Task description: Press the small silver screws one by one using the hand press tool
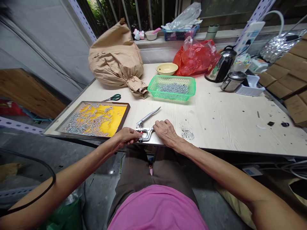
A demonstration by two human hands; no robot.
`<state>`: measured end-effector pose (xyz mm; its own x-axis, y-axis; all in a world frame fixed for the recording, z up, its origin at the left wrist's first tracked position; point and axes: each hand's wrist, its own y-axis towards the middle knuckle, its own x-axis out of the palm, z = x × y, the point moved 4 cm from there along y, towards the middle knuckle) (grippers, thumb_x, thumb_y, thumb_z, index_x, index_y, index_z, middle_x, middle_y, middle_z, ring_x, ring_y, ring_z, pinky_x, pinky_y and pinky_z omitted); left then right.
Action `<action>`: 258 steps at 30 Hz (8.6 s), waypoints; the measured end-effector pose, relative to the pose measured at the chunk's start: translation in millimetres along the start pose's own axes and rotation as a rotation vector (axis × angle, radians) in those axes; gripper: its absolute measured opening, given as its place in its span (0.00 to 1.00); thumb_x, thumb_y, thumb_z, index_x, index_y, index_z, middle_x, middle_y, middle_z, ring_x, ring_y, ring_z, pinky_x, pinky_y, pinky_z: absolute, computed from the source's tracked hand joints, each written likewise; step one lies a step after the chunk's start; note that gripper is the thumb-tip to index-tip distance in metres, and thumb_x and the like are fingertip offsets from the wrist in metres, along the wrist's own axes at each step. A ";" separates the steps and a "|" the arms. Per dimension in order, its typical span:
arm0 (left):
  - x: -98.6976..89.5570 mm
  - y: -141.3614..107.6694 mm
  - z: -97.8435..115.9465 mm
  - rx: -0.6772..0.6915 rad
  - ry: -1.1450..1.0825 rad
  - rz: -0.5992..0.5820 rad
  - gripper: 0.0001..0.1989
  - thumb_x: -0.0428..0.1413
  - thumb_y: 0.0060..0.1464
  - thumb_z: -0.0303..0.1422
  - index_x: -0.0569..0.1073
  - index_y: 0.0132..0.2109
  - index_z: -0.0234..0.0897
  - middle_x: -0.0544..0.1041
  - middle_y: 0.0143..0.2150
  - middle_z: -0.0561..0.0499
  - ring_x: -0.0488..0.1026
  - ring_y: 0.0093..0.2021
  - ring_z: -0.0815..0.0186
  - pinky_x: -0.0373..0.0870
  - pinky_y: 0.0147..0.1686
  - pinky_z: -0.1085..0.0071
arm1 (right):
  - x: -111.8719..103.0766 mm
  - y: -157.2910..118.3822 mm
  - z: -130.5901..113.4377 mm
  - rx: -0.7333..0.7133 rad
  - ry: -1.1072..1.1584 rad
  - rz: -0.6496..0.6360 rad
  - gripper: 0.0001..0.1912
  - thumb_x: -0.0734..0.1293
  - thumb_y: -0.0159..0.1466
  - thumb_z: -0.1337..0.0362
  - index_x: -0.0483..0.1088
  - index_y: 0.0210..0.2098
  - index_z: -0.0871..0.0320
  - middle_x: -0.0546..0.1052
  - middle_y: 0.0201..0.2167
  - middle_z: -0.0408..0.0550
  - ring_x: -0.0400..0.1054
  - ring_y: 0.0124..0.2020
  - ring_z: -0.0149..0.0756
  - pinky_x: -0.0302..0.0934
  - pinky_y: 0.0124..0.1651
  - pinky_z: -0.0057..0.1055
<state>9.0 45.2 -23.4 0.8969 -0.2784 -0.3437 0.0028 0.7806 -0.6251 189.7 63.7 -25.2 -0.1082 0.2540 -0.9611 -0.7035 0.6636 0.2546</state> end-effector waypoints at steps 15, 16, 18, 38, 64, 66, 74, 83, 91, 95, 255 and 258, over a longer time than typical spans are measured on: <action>5.9 -3.9 2.7 -0.268 -0.118 -0.048 0.10 0.60 0.50 0.30 0.68 0.26 0.32 0.69 0.15 0.56 0.62 0.13 0.77 0.54 0.14 0.79 | -13.5 2.3 1.3 0.050 0.146 -0.249 0.10 0.55 0.67 0.71 0.68 0.40 0.60 0.70 0.39 0.52 0.62 0.39 0.38 0.52 0.38 0.33; 6.1 -4.5 3.1 -0.272 -0.123 -0.043 0.10 0.61 0.49 0.30 0.68 0.26 0.32 0.69 0.15 0.56 0.62 0.13 0.76 0.54 0.14 0.80 | -16.0 2.9 4.3 0.054 0.188 -0.267 0.10 0.56 0.67 0.69 0.68 0.41 0.59 0.69 0.40 0.52 0.62 0.39 0.37 0.53 0.39 0.32; 6.4 -5.3 3.3 -0.275 -0.124 -0.039 0.10 0.61 0.49 0.30 0.68 0.26 0.31 0.69 0.15 0.56 0.62 0.13 0.76 0.55 0.14 0.80 | -21.3 7.9 14.3 0.049 0.266 -0.277 0.10 0.60 0.66 0.62 0.68 0.44 0.59 0.68 0.46 0.54 0.63 0.43 0.38 0.56 0.41 0.32; 7.0 -3.2 -0.5 -0.268 -0.120 -0.012 0.14 0.62 0.49 0.32 0.66 0.24 0.32 0.68 0.14 0.57 0.62 0.12 0.77 0.54 0.13 0.80 | -7.1 54.8 46.4 -0.056 0.198 -0.451 0.38 0.67 0.50 0.38 0.69 0.48 0.62 0.68 0.46 0.59 0.59 0.49 0.51 0.55 0.47 0.43; 41.4 15.8 68.5 0.768 1.206 0.112 0.30 0.58 0.49 0.43 0.64 0.56 0.30 0.69 0.49 0.39 0.65 0.50 0.53 0.67 0.43 0.62 | -15.3 25.2 42.1 0.088 0.244 -0.514 0.33 0.73 0.50 0.49 0.67 0.47 0.65 0.68 0.43 0.57 0.62 0.45 0.47 0.60 0.41 0.35; 42.9 13.7 72.2 0.790 1.235 0.090 0.29 0.58 0.50 0.42 0.65 0.55 0.31 0.69 0.49 0.39 0.65 0.50 0.53 0.67 0.43 0.62 | -15.9 23.0 38.3 0.107 0.196 -0.530 0.28 0.72 0.52 0.49 0.69 0.44 0.63 0.69 0.42 0.57 0.62 0.45 0.48 0.60 0.40 0.35; 36.9 18.9 88.9 0.796 1.257 0.175 0.15 0.54 0.53 0.37 0.72 0.43 0.30 0.71 0.44 0.40 0.66 0.48 0.53 0.69 0.40 0.62 | -17.0 25.6 35.5 0.103 0.038 -0.379 0.18 0.66 0.62 0.59 0.66 0.48 0.62 0.70 0.43 0.58 0.62 0.44 0.47 0.57 0.39 0.36; 37.8 28.2 82.0 0.741 1.191 0.101 0.11 0.51 0.56 0.34 0.74 0.39 0.32 0.73 0.40 0.42 0.68 0.44 0.56 0.68 0.39 0.64 | -7.0 18.7 32.4 0.073 0.164 -0.365 0.10 0.57 0.68 0.64 0.68 0.38 0.59 0.70 0.37 0.50 0.62 0.38 0.38 0.51 0.36 0.32; 34.5 20.4 71.7 0.709 1.116 0.231 0.15 0.54 0.55 0.37 0.71 0.46 0.32 0.72 0.46 0.41 0.67 0.49 0.53 0.69 0.43 0.61 | -8.6 30.6 51.8 0.035 0.241 -0.365 0.18 0.65 0.63 0.55 0.68 0.47 0.61 0.70 0.41 0.54 0.62 0.41 0.40 0.54 0.40 0.31; 56.0 5.8 50.1 0.872 1.028 0.317 0.14 0.50 0.59 0.30 0.67 0.52 0.33 0.67 0.58 0.41 0.61 0.59 0.57 0.61 0.56 0.60 | 1.4 39.9 67.7 -0.019 0.335 -0.391 0.15 0.60 0.66 0.57 0.71 0.43 0.60 0.71 0.39 0.52 0.64 0.38 0.37 0.54 0.40 0.30; 93.1 -62.6 1.3 1.037 0.554 0.480 0.20 0.44 0.61 0.25 0.65 0.59 0.38 0.67 0.58 0.45 0.62 0.59 0.63 0.62 0.58 0.65 | 10.3 -18.1 15.6 0.277 0.050 -0.044 0.24 0.57 0.66 0.55 0.63 0.55 0.64 0.68 0.40 0.58 0.60 0.42 0.47 0.57 0.40 0.37; 133.5 -86.6 -56.8 0.962 0.308 0.428 0.17 0.46 0.60 0.25 0.71 0.53 0.37 0.73 0.51 0.46 0.70 0.51 0.67 0.67 0.52 0.71 | 17.5 -27.1 11.7 0.310 0.031 0.087 0.31 0.57 0.64 0.49 0.59 0.59 0.65 0.67 0.42 0.61 0.59 0.43 0.50 0.57 0.45 0.43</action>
<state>103.4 -91.3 -54.9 0.7575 0.0967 -0.6457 0.1809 0.9192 0.3498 215.1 58.4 -47.7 -0.1831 0.3004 -0.9361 -0.4442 0.8242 0.3513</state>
